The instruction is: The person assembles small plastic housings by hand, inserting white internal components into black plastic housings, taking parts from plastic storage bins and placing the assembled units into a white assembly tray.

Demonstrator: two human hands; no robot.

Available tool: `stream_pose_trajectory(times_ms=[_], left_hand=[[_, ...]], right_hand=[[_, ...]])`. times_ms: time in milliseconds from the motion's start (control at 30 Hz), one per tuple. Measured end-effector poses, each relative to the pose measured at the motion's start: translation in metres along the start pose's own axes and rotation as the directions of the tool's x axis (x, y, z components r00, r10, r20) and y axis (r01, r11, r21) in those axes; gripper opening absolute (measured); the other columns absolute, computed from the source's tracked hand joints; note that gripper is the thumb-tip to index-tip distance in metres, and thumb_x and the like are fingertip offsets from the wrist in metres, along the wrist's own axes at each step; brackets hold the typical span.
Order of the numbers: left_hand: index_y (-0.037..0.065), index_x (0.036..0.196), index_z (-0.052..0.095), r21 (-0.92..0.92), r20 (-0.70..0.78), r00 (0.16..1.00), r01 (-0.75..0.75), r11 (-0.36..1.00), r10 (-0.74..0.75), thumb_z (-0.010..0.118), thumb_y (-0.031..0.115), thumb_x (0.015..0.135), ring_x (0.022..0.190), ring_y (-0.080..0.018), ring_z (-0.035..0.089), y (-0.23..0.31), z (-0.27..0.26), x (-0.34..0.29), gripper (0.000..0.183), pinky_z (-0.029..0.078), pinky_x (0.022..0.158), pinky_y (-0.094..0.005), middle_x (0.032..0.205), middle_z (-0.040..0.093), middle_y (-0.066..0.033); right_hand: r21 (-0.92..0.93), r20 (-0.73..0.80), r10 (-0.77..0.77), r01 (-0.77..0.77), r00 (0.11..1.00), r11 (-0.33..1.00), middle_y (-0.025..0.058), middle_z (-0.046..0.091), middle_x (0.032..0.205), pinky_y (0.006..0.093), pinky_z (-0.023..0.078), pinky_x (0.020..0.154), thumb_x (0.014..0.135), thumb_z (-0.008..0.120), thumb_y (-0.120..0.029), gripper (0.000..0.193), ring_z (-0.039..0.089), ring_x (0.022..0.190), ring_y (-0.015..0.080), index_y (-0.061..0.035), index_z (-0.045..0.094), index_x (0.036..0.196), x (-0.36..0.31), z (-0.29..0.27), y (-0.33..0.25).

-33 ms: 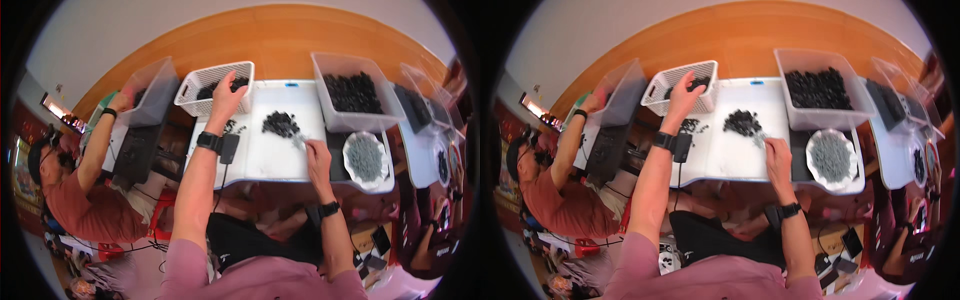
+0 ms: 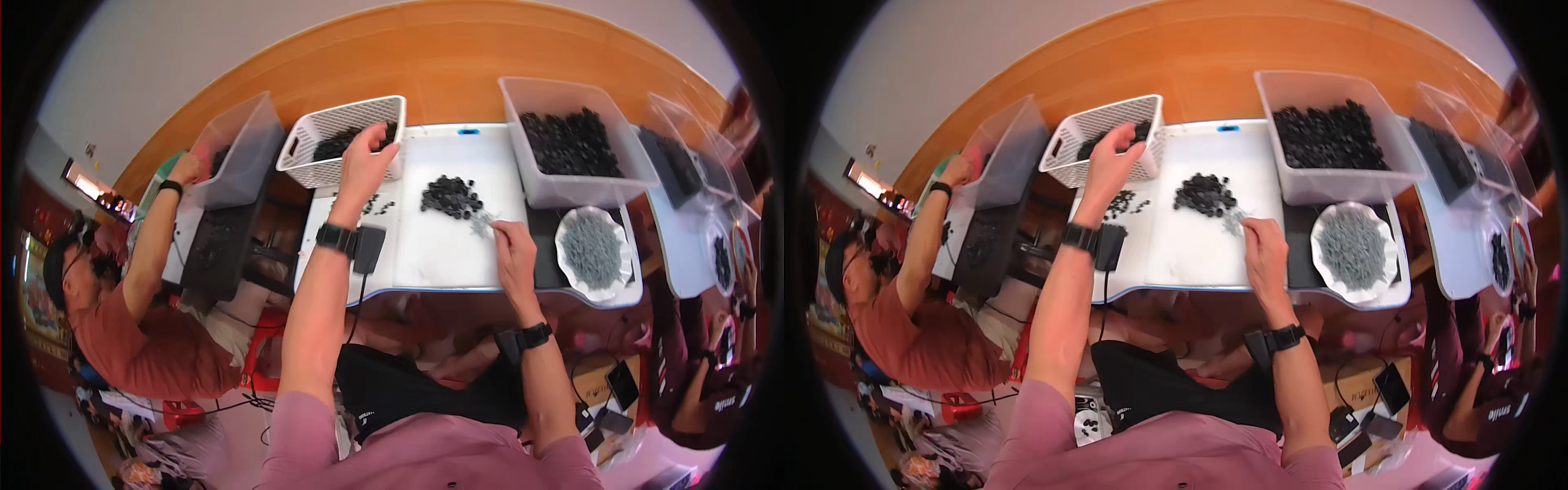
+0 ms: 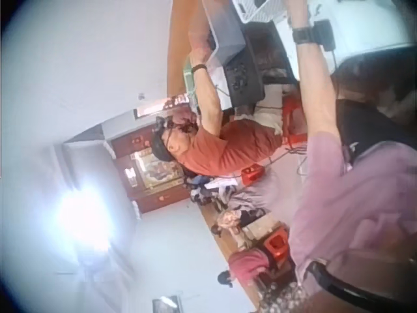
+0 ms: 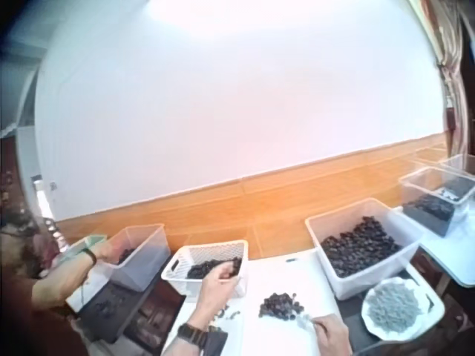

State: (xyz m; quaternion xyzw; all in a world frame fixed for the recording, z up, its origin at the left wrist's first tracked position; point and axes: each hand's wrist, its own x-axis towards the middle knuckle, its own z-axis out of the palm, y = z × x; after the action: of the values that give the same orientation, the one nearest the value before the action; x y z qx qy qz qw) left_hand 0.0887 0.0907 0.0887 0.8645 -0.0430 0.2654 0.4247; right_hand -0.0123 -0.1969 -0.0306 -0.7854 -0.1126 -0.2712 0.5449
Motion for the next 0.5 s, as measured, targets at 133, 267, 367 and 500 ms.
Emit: stream_pose_trajectory(times_ms=[133,267,367,500], left_hand=[[0.002,0.123,0.073,0.073,0.306,0.952,0.006,0.997,-0.028,0.077,0.015,0.089,0.089,-0.0166,0.069,-0.019,0.032,-0.073,0.037,0.055,0.082,-0.0319,0.103,0.076,-0.0075],[0.004,0.121,0.074,0.101,0.171,0.974,0.13,0.986,-0.146,0.08,0.013,0.084,0.077,-0.016,0.064,-0.029,0.043,-0.114,0.039,0.053,0.072,-0.0311,0.095,0.073,-0.0056],[0.003,0.117,0.074,0.089,0.056,0.976,0.205,0.975,-0.211,0.085,0.018,0.079,0.074,-0.019,0.061,-0.039,0.047,-0.115,0.042,0.052,0.071,-0.034,0.088,0.069,-0.0066],[0.003,0.106,0.073,0.198,0.164,0.956,0.208,0.958,-0.242,0.089,0.029,0.075,0.086,-0.0282,0.063,-0.03,0.06,-0.104,0.044,0.052,0.079,-0.0416,0.087,0.063,-0.0104]], right_hand=[[-0.016,-0.021,0.037,-0.037,0.999,0.999,0.0171,0.067,0.091,0.0392,0.052,0.075,0.093,0.064,0.001,0.011,0.067,0.083,0.0341,0.0009,0.071,0.102,0.0,0.001,0.006],[0.047,-0.017,0.156,-0.155,0.988,0.987,0.0156,0.071,0.089,0.0347,0.055,0.071,0.093,0.066,0.0,0.011,0.071,0.077,0.0253,0.0014,0.072,0.102,-0.007,0.004,0.006],[0.097,-0.001,0.239,-0.238,0.971,0.967,0.0145,0.073,0.085,0.0325,0.055,0.069,0.093,0.068,-0.002,0.011,0.071,0.074,0.0207,0.0015,0.072,0.102,-0.007,0.005,0.006],[0.05,-0.011,0.236,-0.235,0.972,0.971,0.0127,0.073,0.084,0.0309,0.055,0.069,0.093,0.07,-0.004,0.011,0.072,0.073,0.0184,0.0014,0.073,0.102,-0.008,0.003,0.009]])
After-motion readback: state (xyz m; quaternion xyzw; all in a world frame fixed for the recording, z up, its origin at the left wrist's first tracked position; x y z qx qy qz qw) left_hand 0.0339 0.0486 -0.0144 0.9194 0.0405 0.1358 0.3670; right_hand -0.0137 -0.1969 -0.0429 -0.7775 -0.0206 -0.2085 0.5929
